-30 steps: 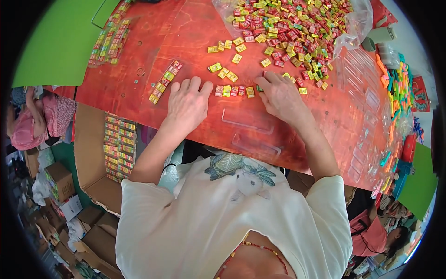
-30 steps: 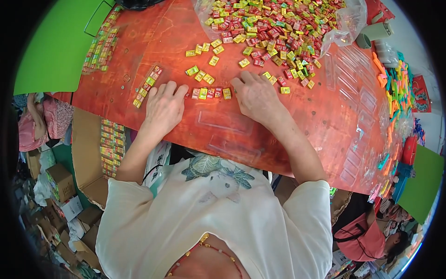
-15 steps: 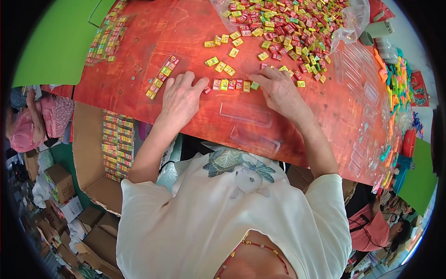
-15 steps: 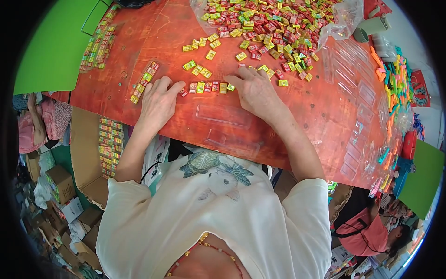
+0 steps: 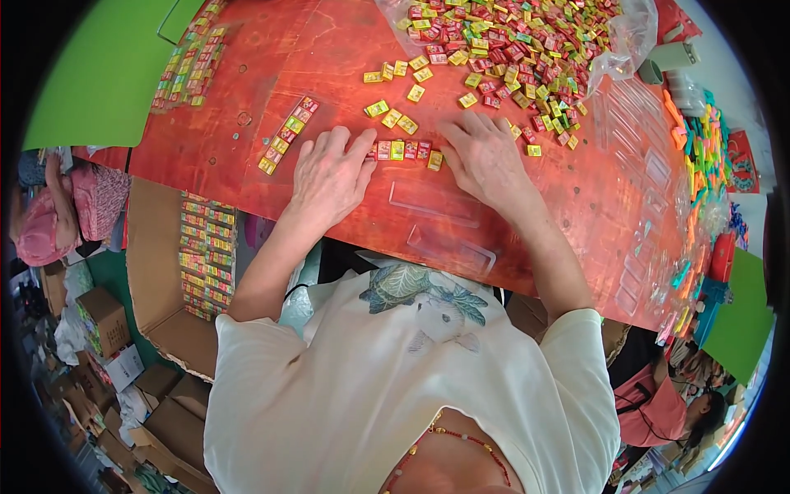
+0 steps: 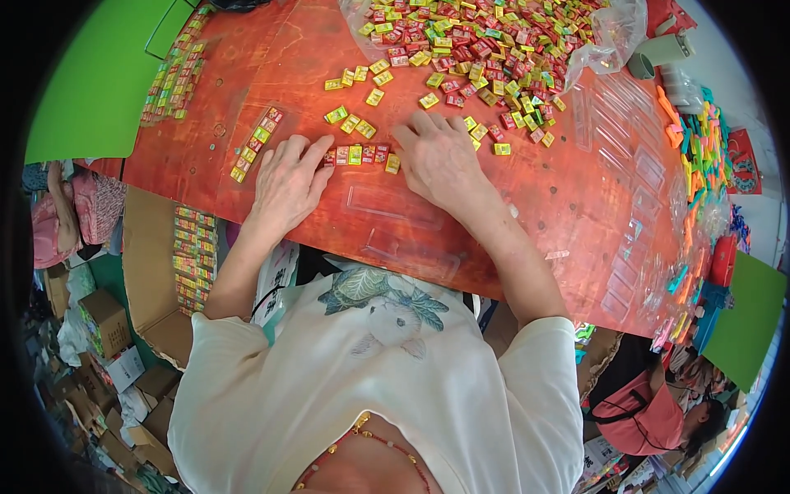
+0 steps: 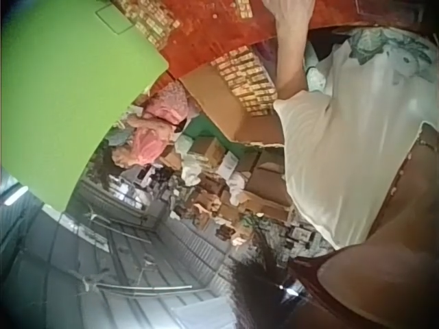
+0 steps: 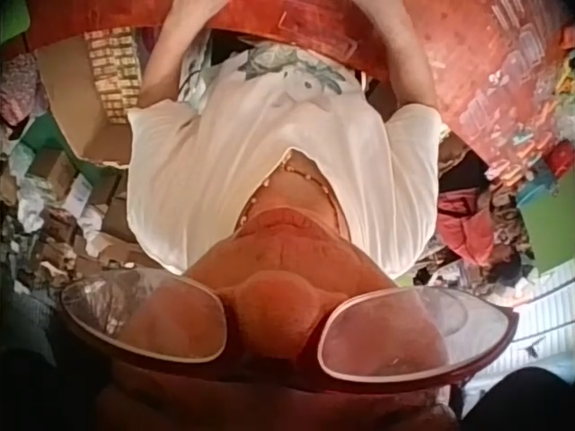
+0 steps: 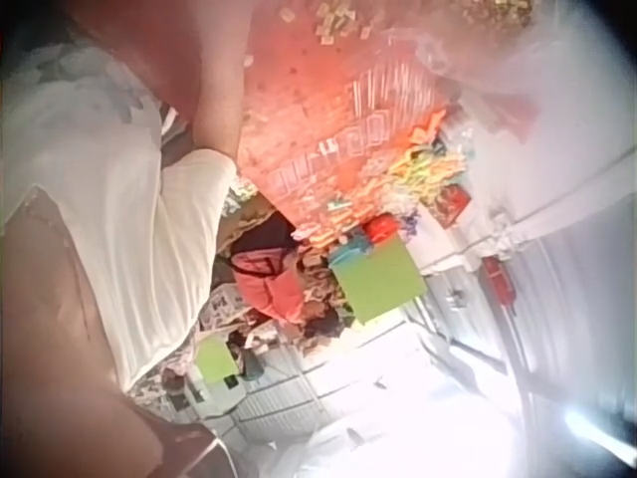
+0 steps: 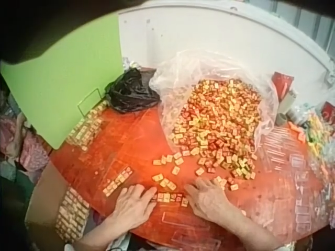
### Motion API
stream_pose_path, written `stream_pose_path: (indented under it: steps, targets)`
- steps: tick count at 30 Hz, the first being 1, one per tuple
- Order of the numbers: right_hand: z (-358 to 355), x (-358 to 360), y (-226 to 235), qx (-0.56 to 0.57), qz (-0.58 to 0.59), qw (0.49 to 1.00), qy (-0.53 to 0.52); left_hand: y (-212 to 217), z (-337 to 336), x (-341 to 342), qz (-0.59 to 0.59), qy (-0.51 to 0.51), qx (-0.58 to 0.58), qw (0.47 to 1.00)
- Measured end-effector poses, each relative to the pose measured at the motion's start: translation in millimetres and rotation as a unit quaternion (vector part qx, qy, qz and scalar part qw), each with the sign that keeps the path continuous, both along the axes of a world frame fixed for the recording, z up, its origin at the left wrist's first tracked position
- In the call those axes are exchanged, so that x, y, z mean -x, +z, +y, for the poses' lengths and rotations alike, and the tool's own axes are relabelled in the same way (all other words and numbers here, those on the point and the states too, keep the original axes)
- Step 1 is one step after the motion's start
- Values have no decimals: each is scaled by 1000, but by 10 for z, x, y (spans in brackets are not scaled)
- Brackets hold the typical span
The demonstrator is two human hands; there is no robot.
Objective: Organizing small colorful stickers into groups and sliding them into plastic packaging sleeves.
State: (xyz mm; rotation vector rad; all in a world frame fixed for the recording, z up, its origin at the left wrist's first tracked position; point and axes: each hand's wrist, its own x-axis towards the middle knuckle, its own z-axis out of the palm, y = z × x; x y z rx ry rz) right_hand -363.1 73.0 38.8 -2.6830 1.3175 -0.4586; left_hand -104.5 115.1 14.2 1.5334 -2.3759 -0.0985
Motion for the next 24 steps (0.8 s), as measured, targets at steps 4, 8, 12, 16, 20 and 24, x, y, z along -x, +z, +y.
stream_pose_path:
  steps: [4, 8, 12, 16, 20, 24]
  targets:
    - [-198, -383, -55, 24, -3, 999, -22, 33, -1, 43, 41, 16, -37, 998]
    - [-360, -350, -217, 31, 43, 997, -61, 144, -26, 141, 18, -15, 6, 1000]
    - [-424, -7, -191, 26, 35, 993, -110, 158, -105, 378, 54, -102, 39, 993]
    - [-260, 153, -68, -21, -17, 988, -154, -12, -244, 650, 40, -125, 61, 989]
    - [-24, 240, -129, -15, -2, 988, -155, -74, -301, 715, 17, -127, 22, 992]
    - [119, 72, -100, 24, 54, 983, -174, -126, -306, 726, 30, -115, 76, 990]
